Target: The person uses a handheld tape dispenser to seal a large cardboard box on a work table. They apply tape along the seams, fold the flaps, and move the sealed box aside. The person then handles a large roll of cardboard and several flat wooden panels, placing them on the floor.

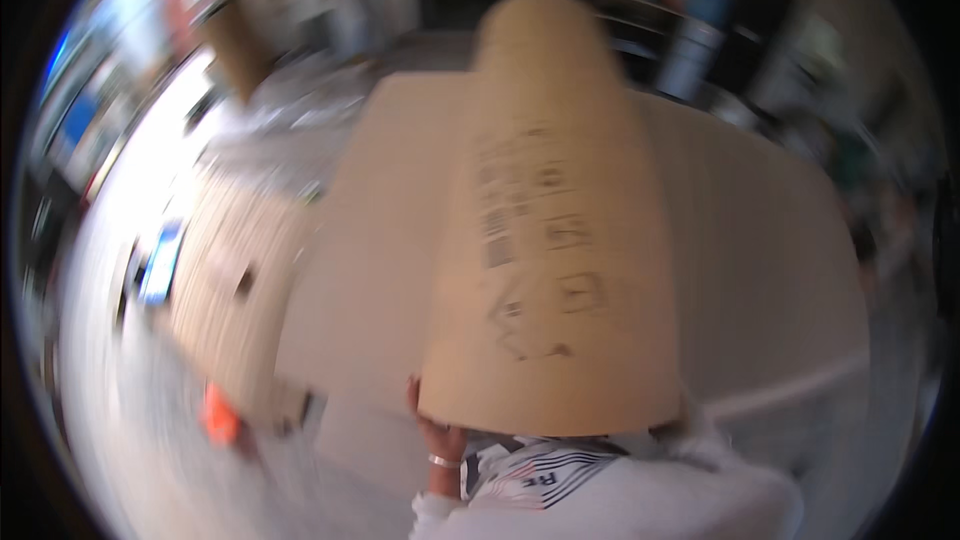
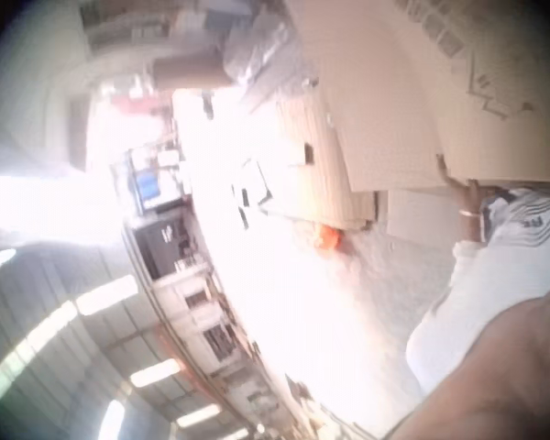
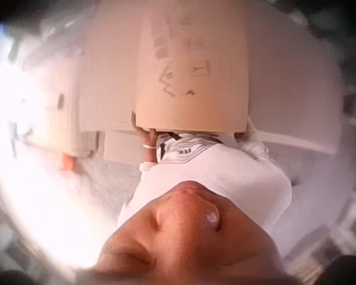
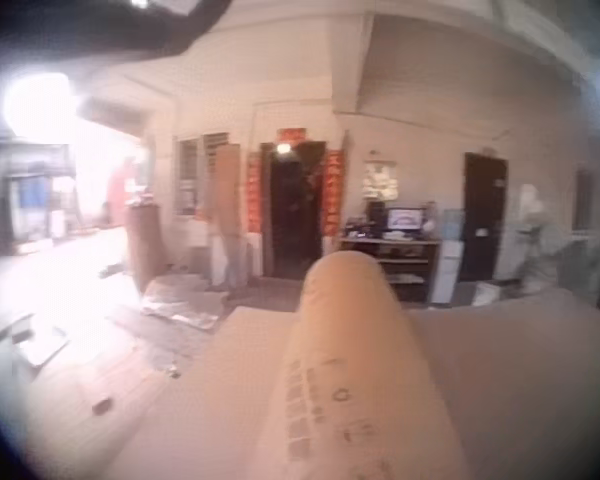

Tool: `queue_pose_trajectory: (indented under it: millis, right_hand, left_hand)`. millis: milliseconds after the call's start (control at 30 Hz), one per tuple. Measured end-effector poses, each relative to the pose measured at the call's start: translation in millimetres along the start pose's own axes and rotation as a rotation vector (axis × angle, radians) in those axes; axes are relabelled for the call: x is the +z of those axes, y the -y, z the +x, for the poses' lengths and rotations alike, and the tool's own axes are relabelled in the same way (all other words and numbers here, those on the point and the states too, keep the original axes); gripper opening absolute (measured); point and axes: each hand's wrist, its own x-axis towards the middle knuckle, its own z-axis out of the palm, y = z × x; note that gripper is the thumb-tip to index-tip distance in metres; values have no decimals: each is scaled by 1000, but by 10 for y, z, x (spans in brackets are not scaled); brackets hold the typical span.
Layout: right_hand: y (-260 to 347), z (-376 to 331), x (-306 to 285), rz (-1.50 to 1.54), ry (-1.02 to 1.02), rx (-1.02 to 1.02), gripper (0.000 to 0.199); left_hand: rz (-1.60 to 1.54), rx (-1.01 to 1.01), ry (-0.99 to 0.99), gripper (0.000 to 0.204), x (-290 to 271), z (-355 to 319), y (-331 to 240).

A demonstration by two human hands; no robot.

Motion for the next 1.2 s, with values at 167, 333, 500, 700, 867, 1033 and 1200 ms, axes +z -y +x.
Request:
queue_pose_trajectory:
  millis: [167, 333, 500, 700, 867, 1033, 1200]
  right_hand:
    - [449, 373, 506, 241, 33, 91, 68]
    - [817, 623, 395, 362, 1, 106, 70]
    - [1435, 373, 1425, 60, 55, 201, 74]
    - [2555, -392, 2905, -977, 34, -222, 86]
    - [2481, -388, 3207, -623, 247, -708, 74]
    - [800, 748, 2674, 305, -102, -128, 67]
    - [119, 755, 3573, 541, 239, 239, 70]
  left_hand:
    - [-80, 35, 258, 79, -530, 537, -108]
    - [-481, -385, 291, 56, -323, 389, -85]
    - [-389, -531, 243, 43, -1096, 551, 713]
    - [524, -311, 414, 44, -2593, 1153, 1530]
    - [-46, -283, -173, 39, -2974, 2053, 661]
    - [-365, 53, -108, 68, -2215, 2070, -134]
    - [-765, -83, -336, 73, -2445, 2047, 1082]
